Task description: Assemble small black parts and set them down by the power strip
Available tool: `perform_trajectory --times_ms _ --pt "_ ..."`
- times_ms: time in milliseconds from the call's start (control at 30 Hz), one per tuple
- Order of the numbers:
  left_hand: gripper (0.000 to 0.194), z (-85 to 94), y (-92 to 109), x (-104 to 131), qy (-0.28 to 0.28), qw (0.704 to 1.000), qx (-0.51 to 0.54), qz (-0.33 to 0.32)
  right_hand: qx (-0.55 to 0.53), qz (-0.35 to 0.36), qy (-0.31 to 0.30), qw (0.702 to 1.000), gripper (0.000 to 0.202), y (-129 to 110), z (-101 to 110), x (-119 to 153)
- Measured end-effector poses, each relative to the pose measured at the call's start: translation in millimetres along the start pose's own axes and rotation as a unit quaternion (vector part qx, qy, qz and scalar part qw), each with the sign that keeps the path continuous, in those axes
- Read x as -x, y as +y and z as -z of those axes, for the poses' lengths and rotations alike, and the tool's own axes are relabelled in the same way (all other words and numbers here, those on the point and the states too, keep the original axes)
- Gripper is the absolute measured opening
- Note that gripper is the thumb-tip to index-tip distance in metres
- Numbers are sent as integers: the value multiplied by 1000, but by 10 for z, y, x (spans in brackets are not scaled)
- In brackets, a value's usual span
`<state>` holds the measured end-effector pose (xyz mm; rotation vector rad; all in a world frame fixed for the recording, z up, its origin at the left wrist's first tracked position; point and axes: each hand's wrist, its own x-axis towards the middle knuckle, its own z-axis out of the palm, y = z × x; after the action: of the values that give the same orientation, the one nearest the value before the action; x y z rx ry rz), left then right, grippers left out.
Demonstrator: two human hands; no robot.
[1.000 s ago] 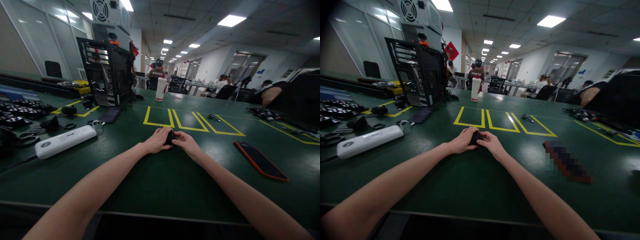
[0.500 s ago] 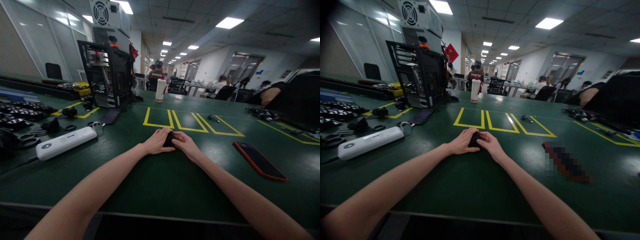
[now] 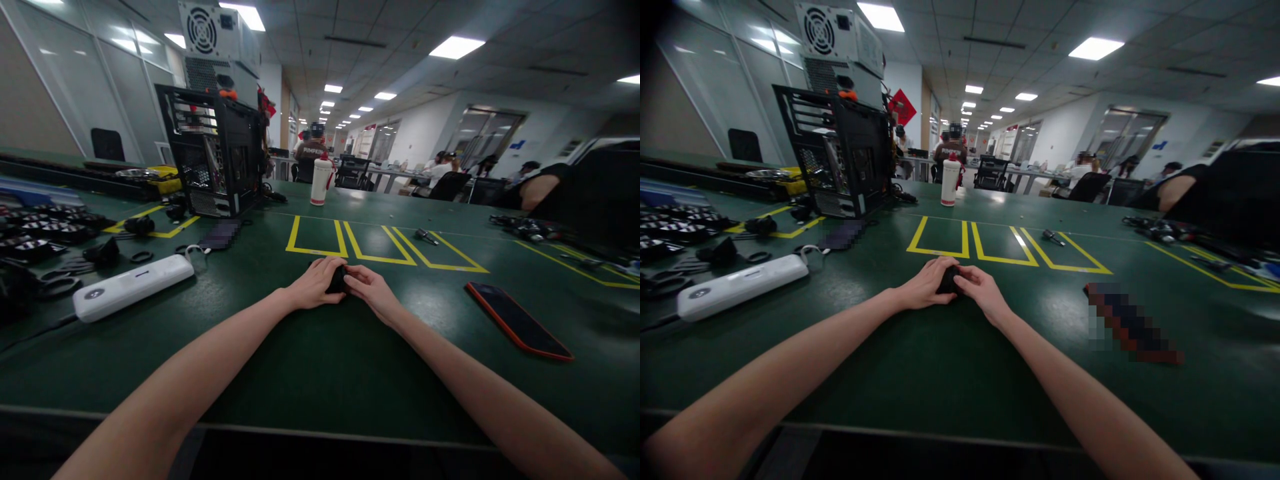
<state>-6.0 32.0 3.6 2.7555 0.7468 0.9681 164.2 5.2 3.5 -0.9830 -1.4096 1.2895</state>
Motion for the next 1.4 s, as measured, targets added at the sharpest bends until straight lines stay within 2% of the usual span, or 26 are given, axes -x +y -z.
perform_trajectory --times_ms 300,500,700,867,1267,1400 --pt "54 4 -3 -12 4 1000 3 6 16 18 -8 1000 37 -4 6 -20" --pt "55 17 25 -10 3 1000 -3 4 28 62 -24 997 32 1 11 -9" --pt "56 17 37 -10 8 1000 -2 7 38 68 9 997 25 13 -5 -36" --pt "55 12 31 -10 8 1000 -3 8 50 78 16 996 33 21 -4 -49" --pt "55 26 33 5 0 1000 -10 8 82 100 -44 991 29 33 35 -35" --pt "55 17 33 5 4 1000 -10 4 80 101 -38 991 27 43 29 -25"
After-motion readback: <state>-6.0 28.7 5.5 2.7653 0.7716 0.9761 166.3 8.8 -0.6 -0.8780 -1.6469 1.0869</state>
